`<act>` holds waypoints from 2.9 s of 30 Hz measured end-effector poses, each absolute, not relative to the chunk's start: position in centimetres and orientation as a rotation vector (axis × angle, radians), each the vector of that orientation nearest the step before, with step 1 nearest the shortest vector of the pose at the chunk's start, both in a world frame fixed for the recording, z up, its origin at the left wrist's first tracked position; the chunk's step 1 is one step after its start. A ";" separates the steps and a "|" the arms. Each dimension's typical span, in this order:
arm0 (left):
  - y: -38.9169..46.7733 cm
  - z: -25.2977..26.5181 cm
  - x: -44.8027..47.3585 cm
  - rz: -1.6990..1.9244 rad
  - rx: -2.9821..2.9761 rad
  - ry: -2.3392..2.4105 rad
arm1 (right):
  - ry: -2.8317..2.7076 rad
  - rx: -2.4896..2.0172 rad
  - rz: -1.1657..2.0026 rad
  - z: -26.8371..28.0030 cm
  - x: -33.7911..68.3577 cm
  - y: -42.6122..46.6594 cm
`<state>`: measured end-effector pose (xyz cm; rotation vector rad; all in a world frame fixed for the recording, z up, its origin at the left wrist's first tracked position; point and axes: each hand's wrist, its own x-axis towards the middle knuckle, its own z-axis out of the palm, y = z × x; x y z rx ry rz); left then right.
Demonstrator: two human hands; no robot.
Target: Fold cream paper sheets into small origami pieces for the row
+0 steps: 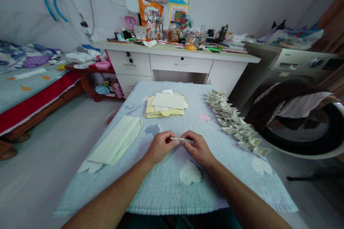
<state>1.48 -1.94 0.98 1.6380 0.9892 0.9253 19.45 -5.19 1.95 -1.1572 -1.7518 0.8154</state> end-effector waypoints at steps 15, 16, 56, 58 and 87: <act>-2.1 1.5 1.2 0.918 1.715 0.995 | -1.740 -1.149 0.940 1.9 19.3 -5.2; -2.1 1.4 1.2 0.913 1.700 0.991 | -1.734 -1.142 0.952 1.9 19.3 -5.2; -2.1 1.7 1.6 0.855 1.742 0.956 | -1.801 -1.142 0.829 1.5 19.5 -5.1; -2.1 1.7 1.5 0.872 1.728 0.961 | -1.779 -1.156 0.871 1.6 19.4 -5.1; -1.4 1.4 1.3 0.877 1.530 0.982 | -1.420 -0.986 1.243 0.7 19.7 -4.6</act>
